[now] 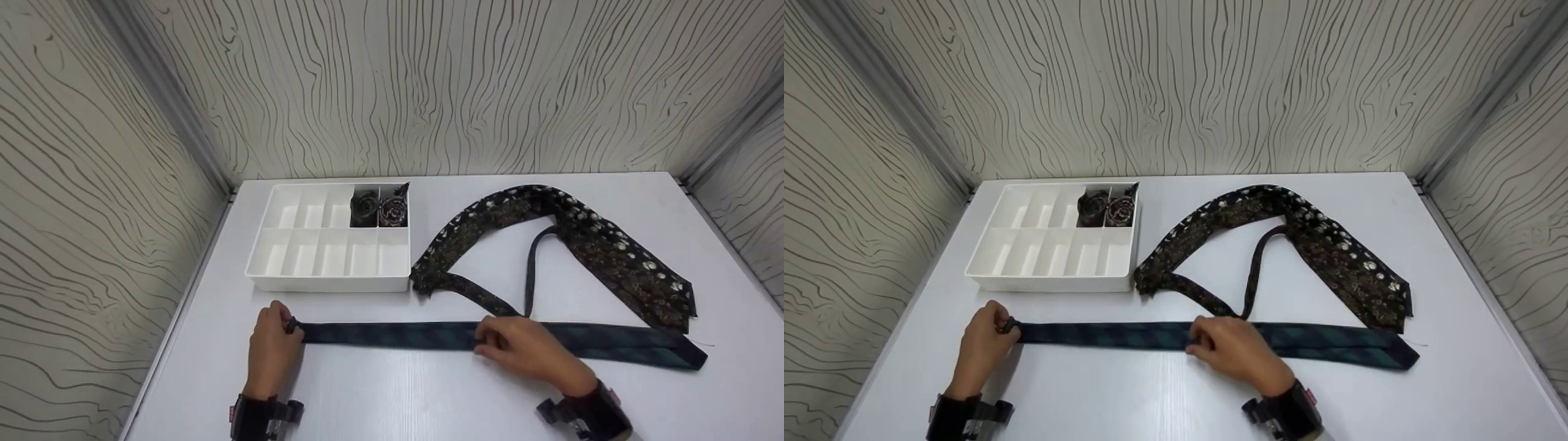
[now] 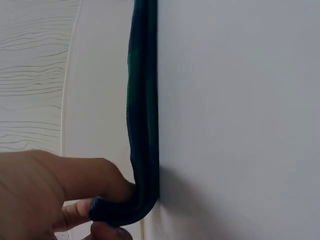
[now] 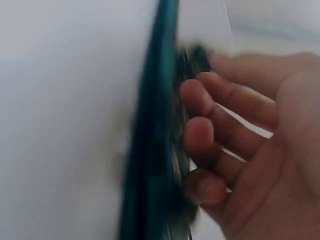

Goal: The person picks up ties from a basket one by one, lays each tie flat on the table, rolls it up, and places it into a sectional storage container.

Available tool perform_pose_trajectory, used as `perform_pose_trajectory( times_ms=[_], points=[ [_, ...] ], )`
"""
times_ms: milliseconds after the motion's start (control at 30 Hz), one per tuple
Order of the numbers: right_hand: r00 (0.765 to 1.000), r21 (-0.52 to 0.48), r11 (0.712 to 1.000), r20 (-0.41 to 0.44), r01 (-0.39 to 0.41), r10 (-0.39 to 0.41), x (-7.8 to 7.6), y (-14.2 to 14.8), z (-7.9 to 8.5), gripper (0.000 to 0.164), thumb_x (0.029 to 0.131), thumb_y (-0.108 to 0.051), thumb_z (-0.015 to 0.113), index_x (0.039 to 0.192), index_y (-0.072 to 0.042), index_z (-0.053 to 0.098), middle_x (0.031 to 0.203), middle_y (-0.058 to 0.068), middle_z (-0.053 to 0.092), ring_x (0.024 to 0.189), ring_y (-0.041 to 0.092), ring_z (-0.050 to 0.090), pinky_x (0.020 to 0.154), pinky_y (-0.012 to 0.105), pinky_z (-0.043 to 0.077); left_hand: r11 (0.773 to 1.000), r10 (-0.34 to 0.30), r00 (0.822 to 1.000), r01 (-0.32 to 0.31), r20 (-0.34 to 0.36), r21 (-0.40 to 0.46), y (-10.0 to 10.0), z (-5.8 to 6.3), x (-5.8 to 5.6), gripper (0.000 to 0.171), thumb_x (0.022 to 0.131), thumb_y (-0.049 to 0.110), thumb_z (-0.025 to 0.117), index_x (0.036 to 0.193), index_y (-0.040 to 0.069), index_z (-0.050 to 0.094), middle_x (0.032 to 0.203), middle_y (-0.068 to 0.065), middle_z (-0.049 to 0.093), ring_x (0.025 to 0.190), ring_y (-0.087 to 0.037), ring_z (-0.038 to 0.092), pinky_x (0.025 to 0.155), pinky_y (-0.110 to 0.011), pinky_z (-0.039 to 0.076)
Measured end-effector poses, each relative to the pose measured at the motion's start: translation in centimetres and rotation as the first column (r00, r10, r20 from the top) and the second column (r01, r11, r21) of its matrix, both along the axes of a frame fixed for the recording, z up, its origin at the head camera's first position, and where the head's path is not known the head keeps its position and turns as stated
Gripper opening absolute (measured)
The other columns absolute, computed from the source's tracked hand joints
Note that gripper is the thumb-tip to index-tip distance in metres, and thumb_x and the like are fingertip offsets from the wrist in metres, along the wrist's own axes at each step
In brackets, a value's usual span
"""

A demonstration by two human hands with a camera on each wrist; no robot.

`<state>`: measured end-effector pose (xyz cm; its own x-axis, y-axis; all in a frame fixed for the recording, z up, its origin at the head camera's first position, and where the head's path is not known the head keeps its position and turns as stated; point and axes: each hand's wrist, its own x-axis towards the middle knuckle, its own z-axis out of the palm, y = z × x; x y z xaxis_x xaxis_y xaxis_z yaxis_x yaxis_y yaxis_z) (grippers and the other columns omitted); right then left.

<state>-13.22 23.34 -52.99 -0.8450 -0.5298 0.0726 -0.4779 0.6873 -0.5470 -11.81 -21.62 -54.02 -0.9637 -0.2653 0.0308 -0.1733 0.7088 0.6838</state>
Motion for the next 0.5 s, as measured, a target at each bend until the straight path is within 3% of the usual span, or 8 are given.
perform_pose_trajectory(
  times_ms=[133,233,367,500],
  points=[
    [0.999,0.064,0.998,0.02,-0.028,0.026,-0.1,-1.7,-0.6,0.017,0.093,-0.03,0.082,0.101,-0.021,0.07,0.075,-0.018,0.056,0.065,-0.004,0.047,0.061,0.023,0.042,1.0,-0.029,0.999,0.028,-0.019,-0.011,0.7,0.0,0.2,0.006,0.095,0.008,0.069,0.099,0.005,0.067,0.096,-0.008,0.057,0.085,-0.02,0.057,0.072,-0.031,0.046],
    [1.0,0.064,0.998,0.01,-0.007,0.006,-0.1,-1.8,-0.9,0.014,0.094,-0.024,0.082,0.1,-0.023,0.069,0.075,-0.017,0.056,0.065,-0.003,0.047,0.061,0.023,0.041,0.999,-0.048,0.998,0.048,-0.027,0.001,1.0,0.0,0.3,0.01,0.098,0.007,0.066,0.104,0.004,0.073,0.095,-0.008,0.06,0.083,-0.018,0.058,0.071,-0.029,0.046],
    [1.0,0.044,0.999,0.02,0.0,-0.001,-0.2,-1.5,-1.2,0.013,0.095,-0.025,0.08,0.102,-0.025,0.069,0.077,-0.017,0.057,0.067,-0.002,0.048,0.061,0.023,0.042,1.0,-0.027,0.999,0.027,0.036,-0.003,1.1,0.0,0.2,0.024,0.098,0.011,0.067,0.118,-0.002,0.068,0.1,-0.013,0.06,0.083,-0.022,0.059,0.069,-0.031,0.047],
    [1.0,0.029,1.0,0.026,0.002,-0.003,-0.2,-1.4,-1.4,0.014,0.095,-0.026,0.08,0.102,-0.026,0.068,0.077,-0.017,0.056,0.066,-0.002,0.048,0.062,0.023,0.042,1.0,0.004,0.997,-0.006,0.079,0.022,1.5,0.0,0.1,0.026,0.095,0.013,0.071,0.114,-0.003,0.063,0.099,-0.014,0.061,0.085,-0.024,0.06,0.07,-0.034,0.048]
  ],
)
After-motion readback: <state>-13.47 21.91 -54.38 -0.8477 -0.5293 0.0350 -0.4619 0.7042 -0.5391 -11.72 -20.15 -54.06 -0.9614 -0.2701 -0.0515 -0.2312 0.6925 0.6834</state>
